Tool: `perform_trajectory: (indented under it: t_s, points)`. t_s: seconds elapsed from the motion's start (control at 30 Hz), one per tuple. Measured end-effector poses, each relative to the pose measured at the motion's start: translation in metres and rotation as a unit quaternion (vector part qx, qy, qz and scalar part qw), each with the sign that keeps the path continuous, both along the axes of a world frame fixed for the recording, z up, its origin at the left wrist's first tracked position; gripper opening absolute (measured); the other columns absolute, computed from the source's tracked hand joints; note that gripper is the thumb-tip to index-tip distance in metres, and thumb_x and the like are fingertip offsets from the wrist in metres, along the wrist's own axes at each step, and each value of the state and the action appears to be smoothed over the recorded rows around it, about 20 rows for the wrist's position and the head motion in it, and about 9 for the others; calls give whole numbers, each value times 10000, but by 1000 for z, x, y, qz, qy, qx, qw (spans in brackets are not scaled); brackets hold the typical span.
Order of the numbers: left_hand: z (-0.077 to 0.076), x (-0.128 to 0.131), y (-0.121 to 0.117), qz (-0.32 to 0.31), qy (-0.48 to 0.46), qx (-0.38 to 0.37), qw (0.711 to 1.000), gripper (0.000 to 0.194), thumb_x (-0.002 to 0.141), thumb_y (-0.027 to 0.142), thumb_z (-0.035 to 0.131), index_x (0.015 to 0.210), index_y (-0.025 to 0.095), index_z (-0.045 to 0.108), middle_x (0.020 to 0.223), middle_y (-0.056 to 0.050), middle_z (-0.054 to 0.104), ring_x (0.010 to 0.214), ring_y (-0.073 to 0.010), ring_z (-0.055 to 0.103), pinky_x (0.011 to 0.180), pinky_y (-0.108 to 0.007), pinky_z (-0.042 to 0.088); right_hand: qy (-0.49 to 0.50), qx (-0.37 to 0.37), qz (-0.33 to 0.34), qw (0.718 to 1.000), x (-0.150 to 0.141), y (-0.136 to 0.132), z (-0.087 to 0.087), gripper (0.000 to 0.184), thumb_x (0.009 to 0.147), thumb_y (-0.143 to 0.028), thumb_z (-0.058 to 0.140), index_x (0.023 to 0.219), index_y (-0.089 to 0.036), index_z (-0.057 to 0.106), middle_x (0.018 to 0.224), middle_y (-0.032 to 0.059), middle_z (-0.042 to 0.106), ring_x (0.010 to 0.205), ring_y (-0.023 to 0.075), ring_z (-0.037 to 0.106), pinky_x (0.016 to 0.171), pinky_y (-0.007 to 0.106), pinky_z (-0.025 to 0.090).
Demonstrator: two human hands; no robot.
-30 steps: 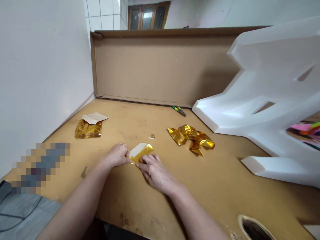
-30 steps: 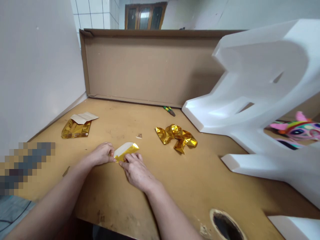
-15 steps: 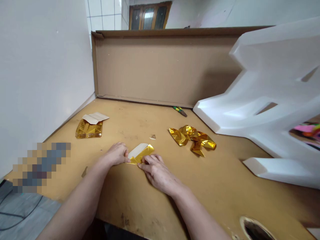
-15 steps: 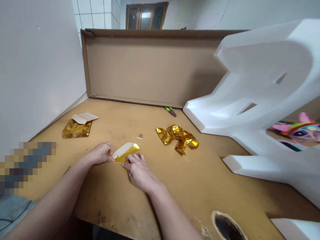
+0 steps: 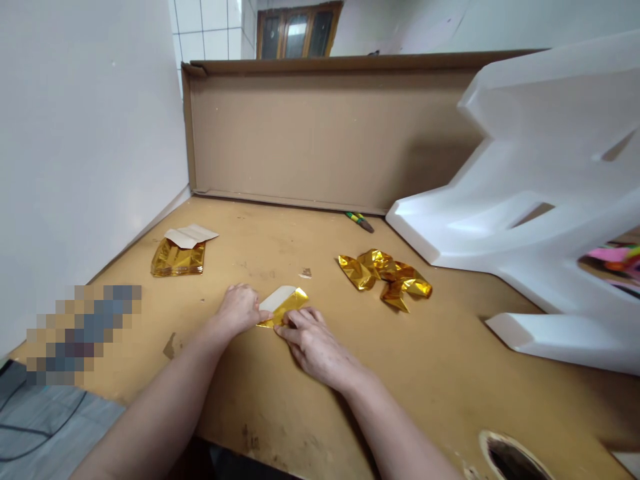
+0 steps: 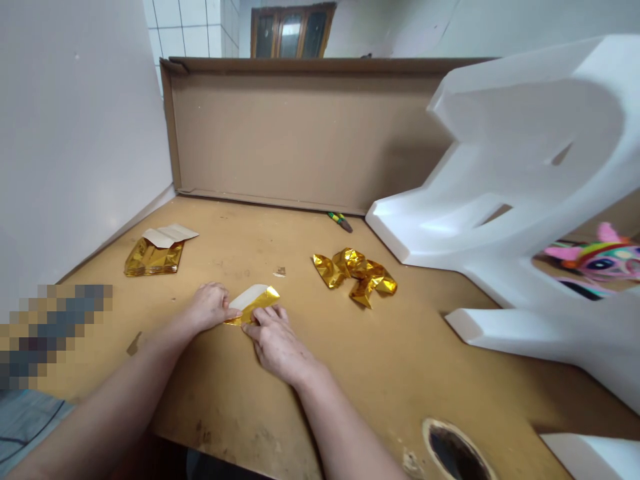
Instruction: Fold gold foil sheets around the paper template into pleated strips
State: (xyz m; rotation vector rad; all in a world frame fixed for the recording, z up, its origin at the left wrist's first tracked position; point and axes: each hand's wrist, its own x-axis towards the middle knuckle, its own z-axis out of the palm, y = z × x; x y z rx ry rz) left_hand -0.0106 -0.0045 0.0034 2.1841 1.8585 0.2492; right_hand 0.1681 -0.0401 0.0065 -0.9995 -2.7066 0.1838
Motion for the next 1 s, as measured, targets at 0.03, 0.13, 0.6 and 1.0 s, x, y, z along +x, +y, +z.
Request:
perform_trajectory:
  t_s: [0.03,0.13,0.6,1.0]
  points:
    - [1,-1,0,6,-2,-5,1000,280,702,448,660,638,182,600,804,-77,654,826,-231,584,744,-310,409,-1,0,0,1000,0,0,0,313,851,-81,388,917,-200,669,842,69,568,824,175,478,807,341,316]
    - [4,-7,1,16,-5,-15,1000,249,673,423,691,629,196,600,787,-52,656,801,-213,589,715,-286,412,0,-1,-1,1000,1,1,-1,306,855,-94,394,917,-209,671,833,63,562,812,173,466,796,340,314]
    - [8,-15,-1,-28,-7,-36,999,300,587,435,754,641,199,577,807,-33,630,858,-222,565,729,-282,400,-9,-1,-4,1000,0,0,-2,318,849,-90,392,941,-207,673,844,67,547,817,176,450,796,340,314]
    - [7,-15,0,-30,-4,-41,999,276,601,419,756,676,203,603,839,-32,635,883,-221,563,746,-281,394,-36,13,-4,999,-8,-3,-1,306,882,-170,378,1014,-206,651,850,80,529,842,202,447,805,365,311]
